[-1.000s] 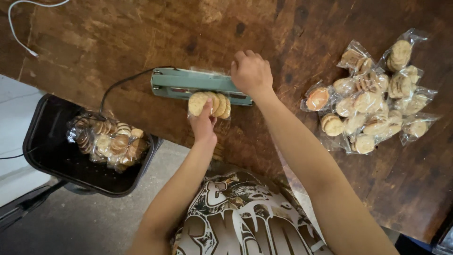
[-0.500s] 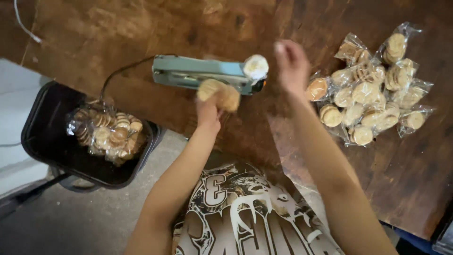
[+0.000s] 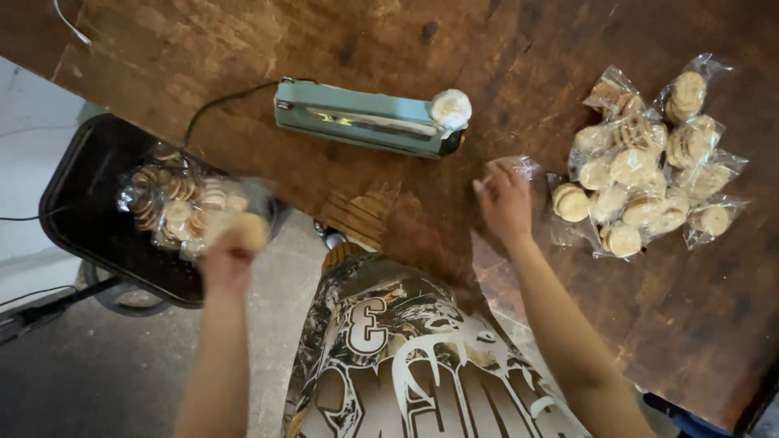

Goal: The person places stacks of cookies into plastic bags, seals them using a heat sealer, and sets the finished packages on a wooden table. They also move some of the sealed bags into a black bin.

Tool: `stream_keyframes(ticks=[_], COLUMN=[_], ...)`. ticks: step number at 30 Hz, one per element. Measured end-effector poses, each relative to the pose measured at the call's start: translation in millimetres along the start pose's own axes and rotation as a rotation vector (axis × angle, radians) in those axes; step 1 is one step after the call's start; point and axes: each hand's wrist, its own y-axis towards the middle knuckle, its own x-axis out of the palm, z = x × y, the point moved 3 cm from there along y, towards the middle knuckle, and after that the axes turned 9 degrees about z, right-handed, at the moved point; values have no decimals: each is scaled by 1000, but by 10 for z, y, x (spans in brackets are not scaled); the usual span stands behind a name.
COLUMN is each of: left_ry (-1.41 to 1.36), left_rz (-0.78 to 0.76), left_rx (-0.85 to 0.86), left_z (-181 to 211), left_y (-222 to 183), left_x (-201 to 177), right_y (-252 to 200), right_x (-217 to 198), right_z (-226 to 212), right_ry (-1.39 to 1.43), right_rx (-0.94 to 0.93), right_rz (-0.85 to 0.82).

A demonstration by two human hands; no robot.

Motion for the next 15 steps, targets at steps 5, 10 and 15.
stream_keyframes(ticks=[5, 10, 15], left_ry=[-20, -75, 199], left_rz=[456, -81, -402], left_rx=[0, -100, -293], left_z=[201, -571, -1219], left_y=[250, 178, -563], left_x=[-468, 189, 1300], right_y=[76, 121, 248], right_x=[-258, -161, -232], right_z=[144, 453, 269], right_ry=[104, 268, 251], right_rx=[335, 550, 152], right_rz=[195, -303, -27])
